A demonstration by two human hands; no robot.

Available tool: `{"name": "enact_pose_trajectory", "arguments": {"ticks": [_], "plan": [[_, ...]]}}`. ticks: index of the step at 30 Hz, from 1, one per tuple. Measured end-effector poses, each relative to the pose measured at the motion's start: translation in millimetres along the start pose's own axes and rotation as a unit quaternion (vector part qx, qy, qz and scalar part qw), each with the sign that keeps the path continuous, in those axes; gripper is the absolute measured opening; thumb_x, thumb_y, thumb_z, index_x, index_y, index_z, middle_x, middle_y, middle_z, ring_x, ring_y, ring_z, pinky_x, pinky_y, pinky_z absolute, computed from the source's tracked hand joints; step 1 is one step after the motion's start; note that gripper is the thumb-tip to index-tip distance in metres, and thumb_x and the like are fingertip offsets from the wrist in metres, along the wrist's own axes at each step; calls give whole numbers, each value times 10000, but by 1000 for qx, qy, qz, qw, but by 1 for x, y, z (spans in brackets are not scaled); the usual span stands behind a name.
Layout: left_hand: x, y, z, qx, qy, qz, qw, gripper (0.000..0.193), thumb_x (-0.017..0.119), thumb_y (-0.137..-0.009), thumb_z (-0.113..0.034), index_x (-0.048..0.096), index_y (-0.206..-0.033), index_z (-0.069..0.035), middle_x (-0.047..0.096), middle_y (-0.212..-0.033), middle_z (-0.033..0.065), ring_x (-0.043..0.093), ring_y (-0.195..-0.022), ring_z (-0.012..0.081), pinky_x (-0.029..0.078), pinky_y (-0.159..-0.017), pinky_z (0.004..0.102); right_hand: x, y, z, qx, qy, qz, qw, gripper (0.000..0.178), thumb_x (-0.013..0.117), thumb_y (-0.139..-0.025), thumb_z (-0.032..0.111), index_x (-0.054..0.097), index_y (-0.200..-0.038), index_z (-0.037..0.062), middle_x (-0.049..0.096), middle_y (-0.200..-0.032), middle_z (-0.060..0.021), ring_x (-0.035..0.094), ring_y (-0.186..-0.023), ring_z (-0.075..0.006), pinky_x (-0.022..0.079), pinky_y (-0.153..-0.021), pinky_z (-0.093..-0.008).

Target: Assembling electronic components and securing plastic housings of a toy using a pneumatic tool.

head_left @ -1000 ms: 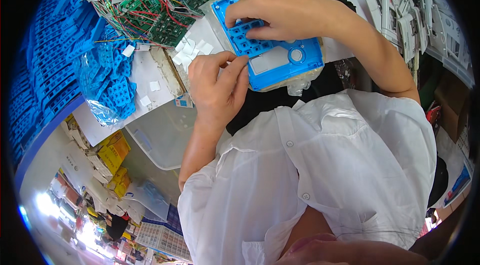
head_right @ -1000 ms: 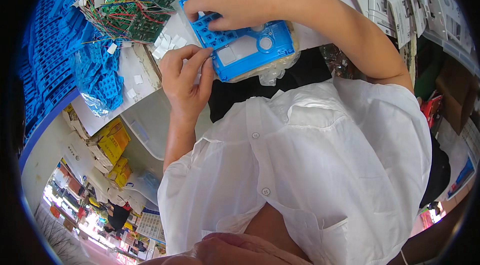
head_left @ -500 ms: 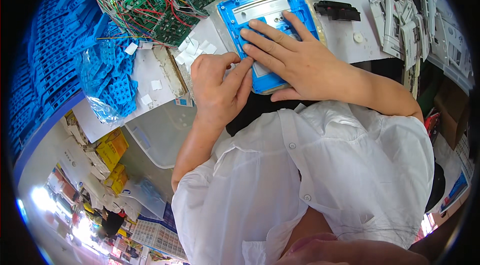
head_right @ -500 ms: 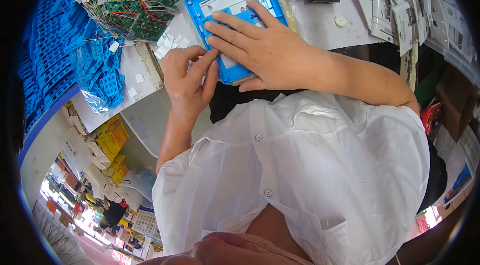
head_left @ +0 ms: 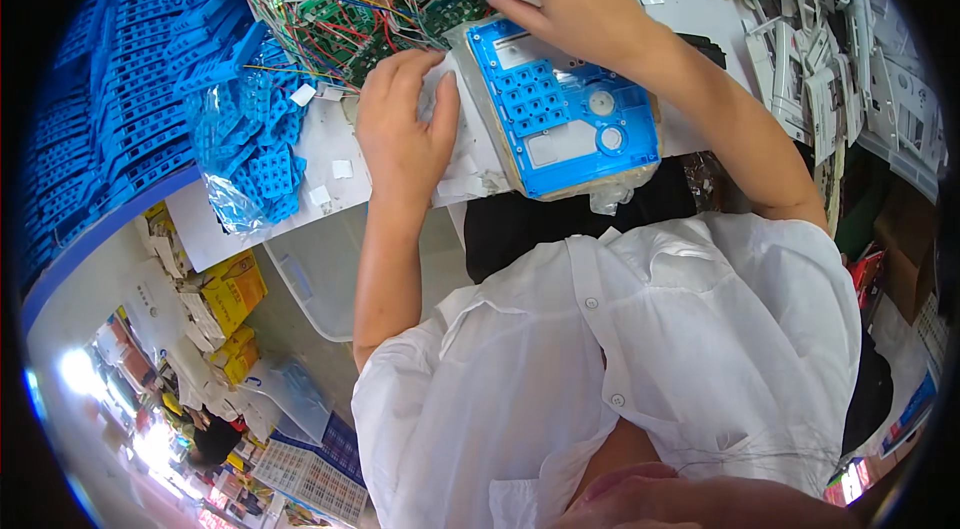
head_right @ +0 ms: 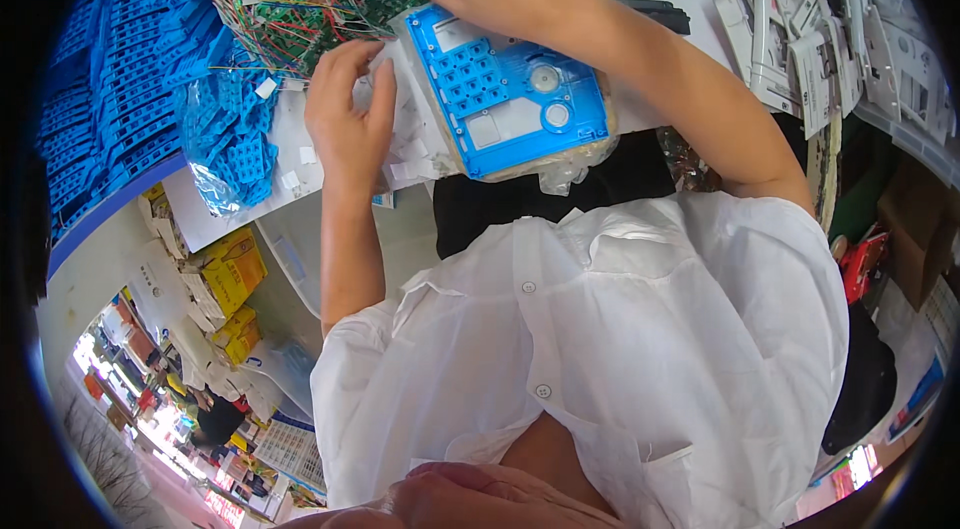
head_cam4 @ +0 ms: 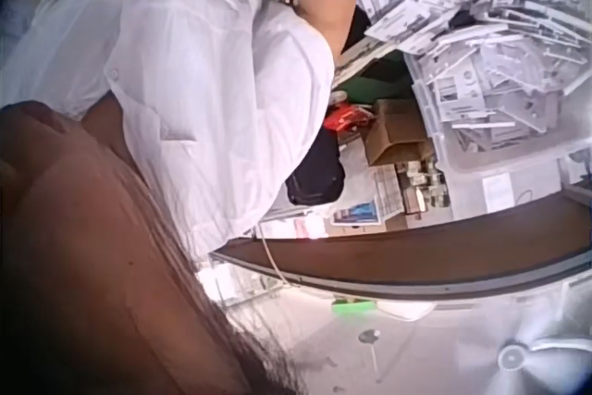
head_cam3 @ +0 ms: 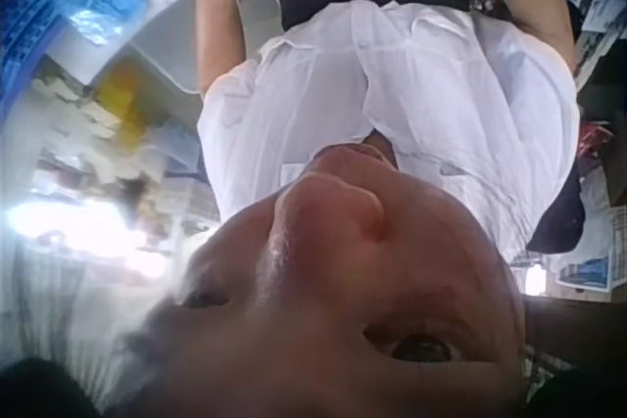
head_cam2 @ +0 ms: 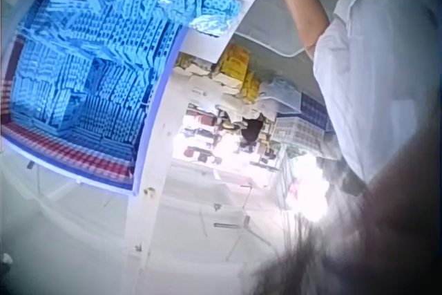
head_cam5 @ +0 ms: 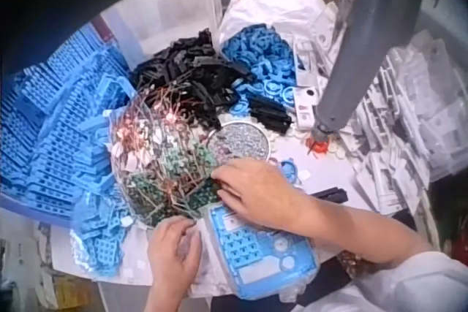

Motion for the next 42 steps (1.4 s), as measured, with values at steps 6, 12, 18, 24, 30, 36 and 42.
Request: {"name": "enact_pose_trajectory", "arguments": {"ticks": [6,12,18,24,30,36,42], "plan": [[6,-6,10,-1,14,-11,1000,223,728,-850,-19,702,-1071,-14,695,-1059,131,660,-858,243,536,-789,344,30,-4,-23,95,-57,32,993,338,743,-879,131,649,-1190,37,706,-1021,-107,687,-896,-256,557,-827,-366],[8,-4,11,-14,23,-8,1000,210,727,-843,-31,696,-1050,-14,678,-1049,131,668,-893,275,535,-799,366,47,-3,-39,161,-171,67,970,327,765,-865,125,635,-1148,26,691,-962,-79,662,-804,-186,552,-770,-333],[-11,2,24,-61,10,-49,997,165,747,-839,-86,690,-981,-23,671,-995,130,664,-879,284,524,-759,369,37,-9,-30,119,-120,59,984,291,759,-877,147,634,-1117,39,670,-948,-60,652,-844,-184,544,-795,-332],[-47,36,87,-319,-74,-57,943,267,815,-863,-219,719,-845,29,668,-673,67,576,-597,130,480,-609,276,27,-6,-9,63,-54,78,993,190,727,-884,159,659,-1037,70,662,-919,-59,645,-857,-237,525,-760,-379],[-38,37,87,-295,23,-78,952,207,815,-833,-136,689,-806,25,637,-684,65,584,-600,145,471,-589,297,53,-6,18,-39,1,103,994,142,717,-876,181,661,-963,83,666,-919,-66,640,-941,-285,516,-816,-408],[-77,56,69,-228,191,-216,930,114,738,-893,-36,638,-855,3,625,-806,35,540,-681,74,439,-614,237,52,-9,21,-41,7,111,993,140,716,-876,173,662,-956,72,667,-911,-78,642,-920,-296,520,-809,-417],[-111,73,43,-215,371,-315,847,114,598,-950,37,558,-868,-31,553,-785,1,447,-620,45,403,-580,185,20,-1,72,78,-254,140,954,194,718,-883,222,703,-1009,74,704,-927,-75,685,-818,-262,564,-756,-364]]}}
Point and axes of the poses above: each hand's wrist, its own y-axis away from the middle knuckle, its own x-axis out of the palm, z = x × y, the point moved 10 cm from there along -y, towards the middle knuckle
